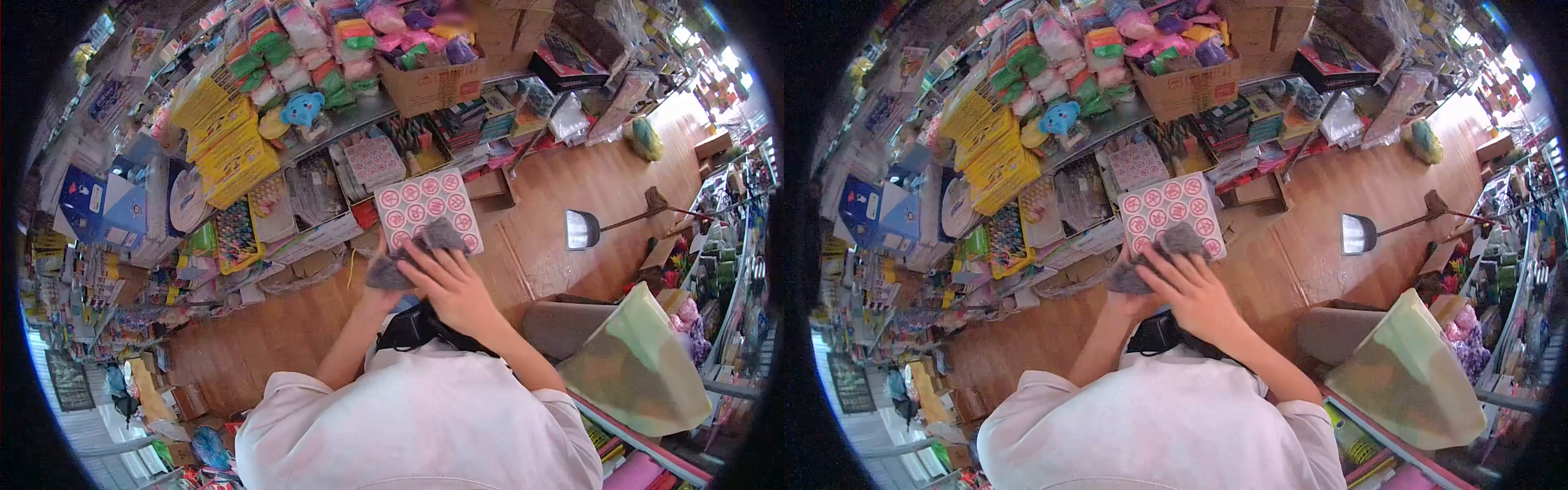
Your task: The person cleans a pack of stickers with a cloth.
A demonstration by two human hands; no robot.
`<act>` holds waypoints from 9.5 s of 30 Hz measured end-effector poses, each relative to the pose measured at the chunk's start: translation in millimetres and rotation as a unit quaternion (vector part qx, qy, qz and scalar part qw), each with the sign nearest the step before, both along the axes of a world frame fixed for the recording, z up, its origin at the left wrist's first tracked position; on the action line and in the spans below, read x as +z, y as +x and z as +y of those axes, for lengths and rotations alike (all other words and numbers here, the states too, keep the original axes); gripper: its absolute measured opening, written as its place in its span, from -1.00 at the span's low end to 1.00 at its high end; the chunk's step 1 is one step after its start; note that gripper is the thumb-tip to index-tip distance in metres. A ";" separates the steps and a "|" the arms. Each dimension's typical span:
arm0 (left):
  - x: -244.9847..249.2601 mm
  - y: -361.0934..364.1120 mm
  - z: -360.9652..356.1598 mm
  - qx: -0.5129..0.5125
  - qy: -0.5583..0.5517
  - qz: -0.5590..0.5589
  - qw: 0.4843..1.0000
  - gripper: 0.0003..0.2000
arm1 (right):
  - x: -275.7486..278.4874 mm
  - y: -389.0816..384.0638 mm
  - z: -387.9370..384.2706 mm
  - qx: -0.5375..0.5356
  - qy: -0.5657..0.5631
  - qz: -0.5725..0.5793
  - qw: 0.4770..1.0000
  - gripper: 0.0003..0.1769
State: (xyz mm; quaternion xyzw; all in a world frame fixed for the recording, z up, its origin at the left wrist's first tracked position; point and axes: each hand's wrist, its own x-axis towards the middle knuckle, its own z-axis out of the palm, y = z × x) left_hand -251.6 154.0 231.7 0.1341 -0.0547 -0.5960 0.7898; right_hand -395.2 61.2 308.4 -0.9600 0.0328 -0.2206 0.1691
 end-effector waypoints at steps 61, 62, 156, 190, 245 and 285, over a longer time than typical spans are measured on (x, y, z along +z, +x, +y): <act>-14.6 -3.0 1.3 0.118 0.215 -0.452 0.858 -0.47 | -24.5 -14.0 -57.1 -0.067 0.749 -0.165 0.638 -0.60; -18.1 -5.3 5.2 0.078 0.215 -0.426 0.876 -0.47 | -32.3 -15.8 -56.6 -0.084 0.781 -0.153 0.600 -0.62; 23.1 -20.2 8.3 0.103 0.222 -0.093 0.965 -0.41 | -0.5 54.2 11.2 0.029 0.054 0.052 0.997 -0.38; 27.6 -11.7 4.1 0.079 0.222 -0.095 0.967 -0.41 | 8.7 49.2 -53.8 -0.060 0.074 -0.074 0.993 -0.64; 43.0 12.3 -4.5 0.226 0.153 -0.057 0.960 -0.48 | 12.2 36.1 -34.8 -0.043 0.368 -0.121 0.921 -0.55; 51.2 7.1 0.4 0.252 0.232 -0.135 0.930 -0.67 | 18.1 26.4 -30.0 -0.073 0.370 -0.109 0.920 -0.56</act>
